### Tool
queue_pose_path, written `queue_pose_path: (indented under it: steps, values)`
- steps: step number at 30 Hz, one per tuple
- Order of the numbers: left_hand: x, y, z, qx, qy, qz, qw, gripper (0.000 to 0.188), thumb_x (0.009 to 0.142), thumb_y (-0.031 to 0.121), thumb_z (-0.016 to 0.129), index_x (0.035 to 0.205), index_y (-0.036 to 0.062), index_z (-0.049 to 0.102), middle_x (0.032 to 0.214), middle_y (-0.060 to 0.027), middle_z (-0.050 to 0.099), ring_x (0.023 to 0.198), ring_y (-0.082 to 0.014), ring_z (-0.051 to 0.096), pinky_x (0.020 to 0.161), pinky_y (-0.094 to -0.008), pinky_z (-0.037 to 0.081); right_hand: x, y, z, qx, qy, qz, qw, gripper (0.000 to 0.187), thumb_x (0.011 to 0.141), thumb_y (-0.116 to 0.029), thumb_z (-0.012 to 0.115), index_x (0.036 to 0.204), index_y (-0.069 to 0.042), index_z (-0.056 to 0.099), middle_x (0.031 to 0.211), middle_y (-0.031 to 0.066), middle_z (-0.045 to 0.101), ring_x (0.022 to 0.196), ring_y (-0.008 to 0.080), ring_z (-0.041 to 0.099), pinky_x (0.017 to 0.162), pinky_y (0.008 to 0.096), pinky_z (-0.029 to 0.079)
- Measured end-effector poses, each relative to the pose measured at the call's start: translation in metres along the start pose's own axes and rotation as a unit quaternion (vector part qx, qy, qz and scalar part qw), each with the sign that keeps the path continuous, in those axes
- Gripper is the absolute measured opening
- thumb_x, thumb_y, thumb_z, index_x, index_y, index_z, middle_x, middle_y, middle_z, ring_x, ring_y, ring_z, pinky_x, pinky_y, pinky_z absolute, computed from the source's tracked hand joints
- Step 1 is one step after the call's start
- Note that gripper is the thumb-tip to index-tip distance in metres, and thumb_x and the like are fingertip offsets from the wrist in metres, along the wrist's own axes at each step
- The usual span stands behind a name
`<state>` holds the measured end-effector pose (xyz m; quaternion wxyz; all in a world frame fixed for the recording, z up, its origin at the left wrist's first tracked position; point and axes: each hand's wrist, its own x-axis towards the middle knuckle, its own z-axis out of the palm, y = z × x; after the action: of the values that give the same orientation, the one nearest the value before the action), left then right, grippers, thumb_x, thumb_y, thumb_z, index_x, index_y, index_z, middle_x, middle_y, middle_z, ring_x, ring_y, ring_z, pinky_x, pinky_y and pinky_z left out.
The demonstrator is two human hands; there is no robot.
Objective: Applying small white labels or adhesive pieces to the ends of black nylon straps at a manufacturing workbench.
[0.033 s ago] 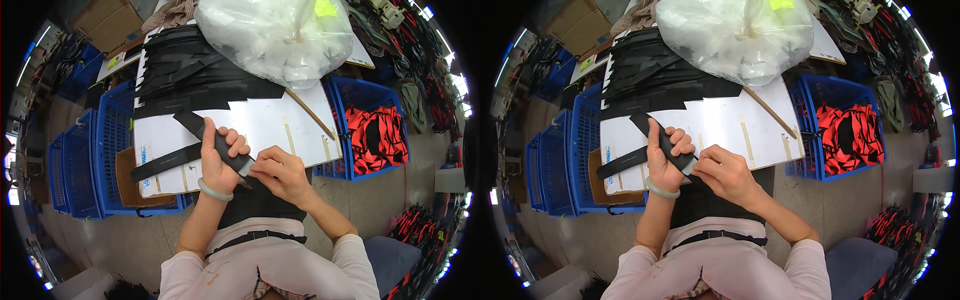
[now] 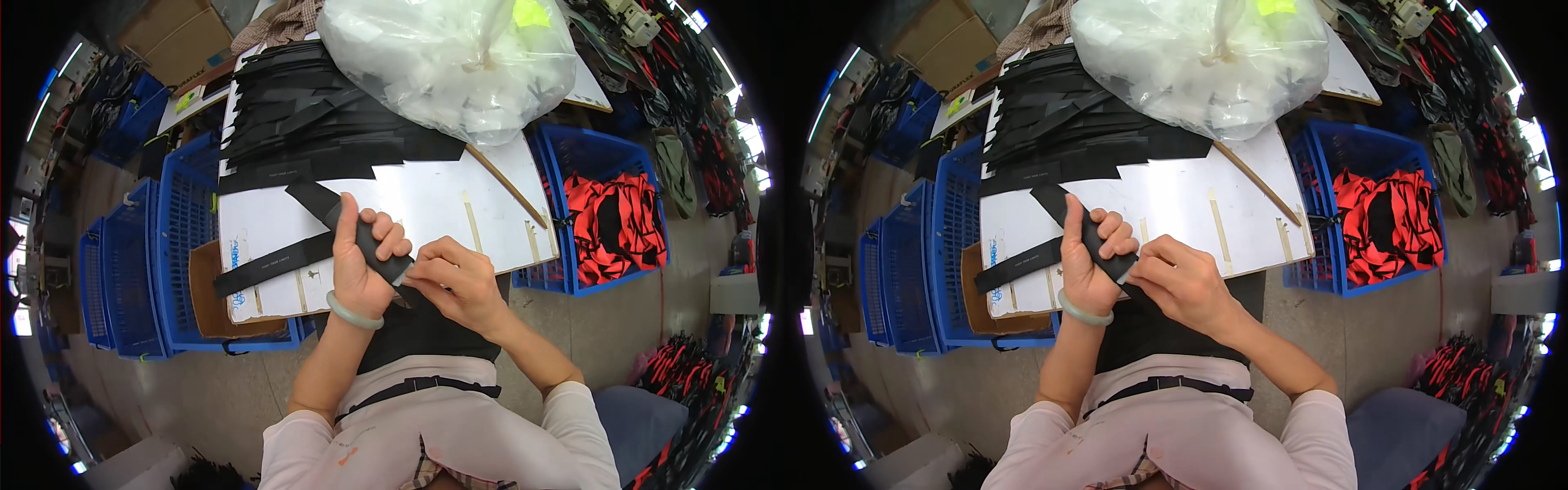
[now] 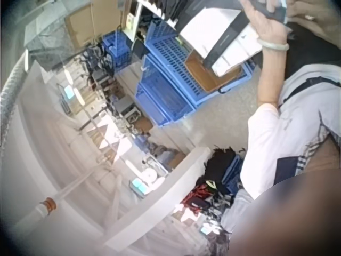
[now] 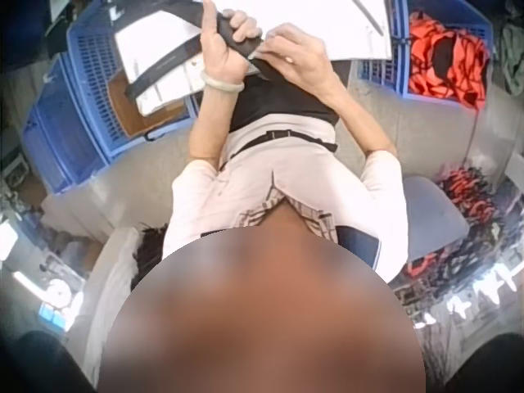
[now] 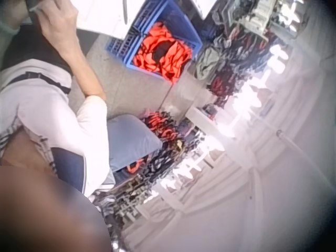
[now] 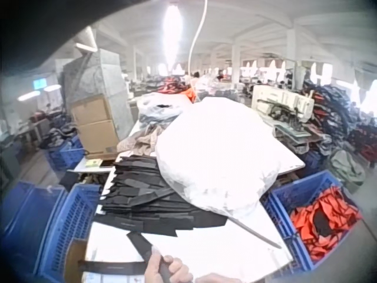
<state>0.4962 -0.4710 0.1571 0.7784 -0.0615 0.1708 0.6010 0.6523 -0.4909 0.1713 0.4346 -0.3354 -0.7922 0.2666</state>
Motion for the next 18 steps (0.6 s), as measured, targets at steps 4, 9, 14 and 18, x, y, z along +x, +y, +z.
queue_pose_path:
  steps: [4, 9, 14, 18]
  values:
    - [0.001, -0.001, -0.006, 0.004, 0.007, 0.002, 1.0, 0.038, 0.093, 0.045, 0.058, 0.076, 0.0121, 0.049, 0.062, 0.0014, 0.038, 0.049, -0.0102, 0.034, 0.053, -0.0263, 0.037, 0.002, -0.001, 0.004, 0.073, -0.013, 0.129, 0.989, 0.02, 0.07, 0.001, 0.077, 0.082, -0.001, 0.061, 0.079, 0.0069, 0.059, 0.064, 0.0165, 0.059, 0.056, 0.0277, 0.048]
    - [-0.003, -0.005, -0.001, 0.036, -0.046, 0.036, 0.998, 0.038, 0.095, 0.046, 0.054, 0.08, 0.0116, 0.049, 0.064, -0.0002, 0.04, 0.048, -0.0105, 0.036, 0.05, -0.0269, 0.037, -0.003, 0.008, 0.009, 0.184, 0.006, 0.27, 0.945, 0.022, 0.073, -0.003, 0.079, 0.08, -0.001, 0.058, 0.074, 0.0026, 0.06, 0.064, 0.0077, 0.054, 0.059, 0.0221, 0.046]
    - [-0.004, -0.007, 0.004, 0.068, -0.083, 0.069, 0.992, 0.04, 0.096, 0.047, 0.05, 0.082, 0.0098, 0.047, 0.064, -0.0004, 0.039, 0.047, -0.0094, 0.035, 0.047, -0.0249, 0.036, -0.005, 0.002, 0.016, 0.219, 0.021, 0.305, 0.926, 0.021, 0.075, -0.002, 0.076, 0.084, 0.0, 0.057, 0.072, 0.0021, 0.061, 0.066, 0.0055, 0.054, 0.061, 0.0211, 0.046]
    - [-0.007, -0.012, 0.004, 0.164, -0.14, 0.116, 0.97, 0.039, 0.097, 0.046, 0.05, 0.082, 0.0105, 0.042, 0.064, -0.0007, 0.039, 0.046, -0.0102, 0.037, 0.048, -0.0253, 0.038, -0.013, 0.007, 0.016, 0.254, 0.039, 0.296, 0.92, 0.019, 0.076, -0.001, 0.075, 0.085, 0.001, 0.058, 0.074, 0.0018, 0.061, 0.067, 0.0058, 0.055, 0.062, 0.021, 0.046]
